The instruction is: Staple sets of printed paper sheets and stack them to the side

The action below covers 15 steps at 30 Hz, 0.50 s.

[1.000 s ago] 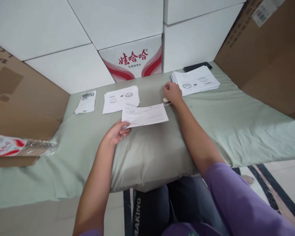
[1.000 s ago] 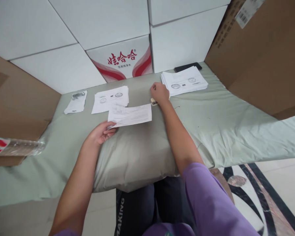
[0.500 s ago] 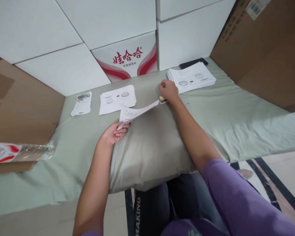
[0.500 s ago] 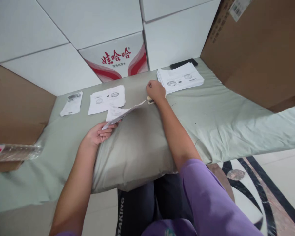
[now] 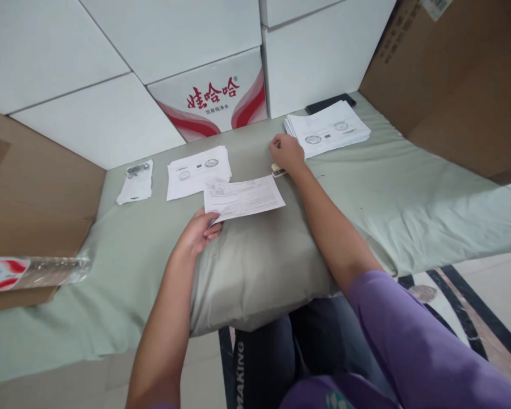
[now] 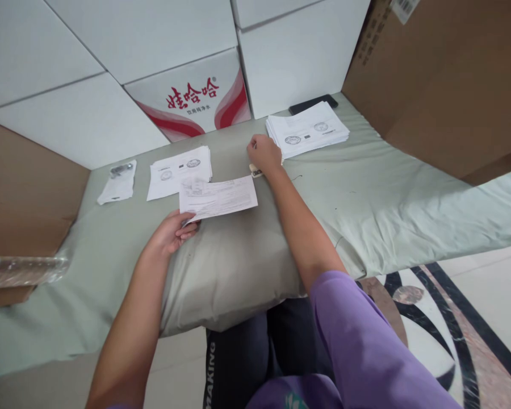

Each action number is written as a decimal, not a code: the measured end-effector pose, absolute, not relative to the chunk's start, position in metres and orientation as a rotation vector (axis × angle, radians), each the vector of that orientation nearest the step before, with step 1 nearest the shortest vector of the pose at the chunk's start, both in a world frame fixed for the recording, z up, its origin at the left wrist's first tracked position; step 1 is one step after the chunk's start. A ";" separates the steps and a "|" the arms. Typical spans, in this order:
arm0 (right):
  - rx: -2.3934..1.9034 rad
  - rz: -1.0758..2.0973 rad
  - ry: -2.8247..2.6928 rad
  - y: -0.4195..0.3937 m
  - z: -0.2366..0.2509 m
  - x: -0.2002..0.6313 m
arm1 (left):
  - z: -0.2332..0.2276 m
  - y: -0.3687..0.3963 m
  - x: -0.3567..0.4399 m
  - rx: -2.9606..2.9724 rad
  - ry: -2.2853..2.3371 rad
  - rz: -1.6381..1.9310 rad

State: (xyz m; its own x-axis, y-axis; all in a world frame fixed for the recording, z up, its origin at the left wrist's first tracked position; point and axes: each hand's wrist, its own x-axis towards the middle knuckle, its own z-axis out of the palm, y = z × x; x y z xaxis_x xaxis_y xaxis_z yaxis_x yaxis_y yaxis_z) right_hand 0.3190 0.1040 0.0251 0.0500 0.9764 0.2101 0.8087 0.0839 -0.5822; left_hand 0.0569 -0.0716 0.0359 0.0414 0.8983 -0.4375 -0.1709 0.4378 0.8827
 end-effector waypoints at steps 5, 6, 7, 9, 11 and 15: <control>-1.766 0.382 -1.806 0.102 0.027 0.319 | 0.038 -0.071 0.055 0.741 1.247 0.985; -1.767 0.387 -1.807 0.102 0.028 0.319 | 0.039 -0.071 0.056 0.741 1.244 0.996; -1.766 0.392 -1.808 0.102 0.028 0.319 | 0.039 -0.071 0.056 0.741 1.240 1.002; -1.765 0.402 -1.806 0.102 0.028 0.319 | 0.039 -0.072 0.057 0.744 1.235 1.008; -1.762 0.407 -1.802 0.103 0.027 0.319 | 0.038 -0.072 0.059 0.751 1.232 1.003; -1.734 0.400 -1.785 0.104 0.024 0.319 | 0.036 -0.072 0.062 0.763 1.246 1.004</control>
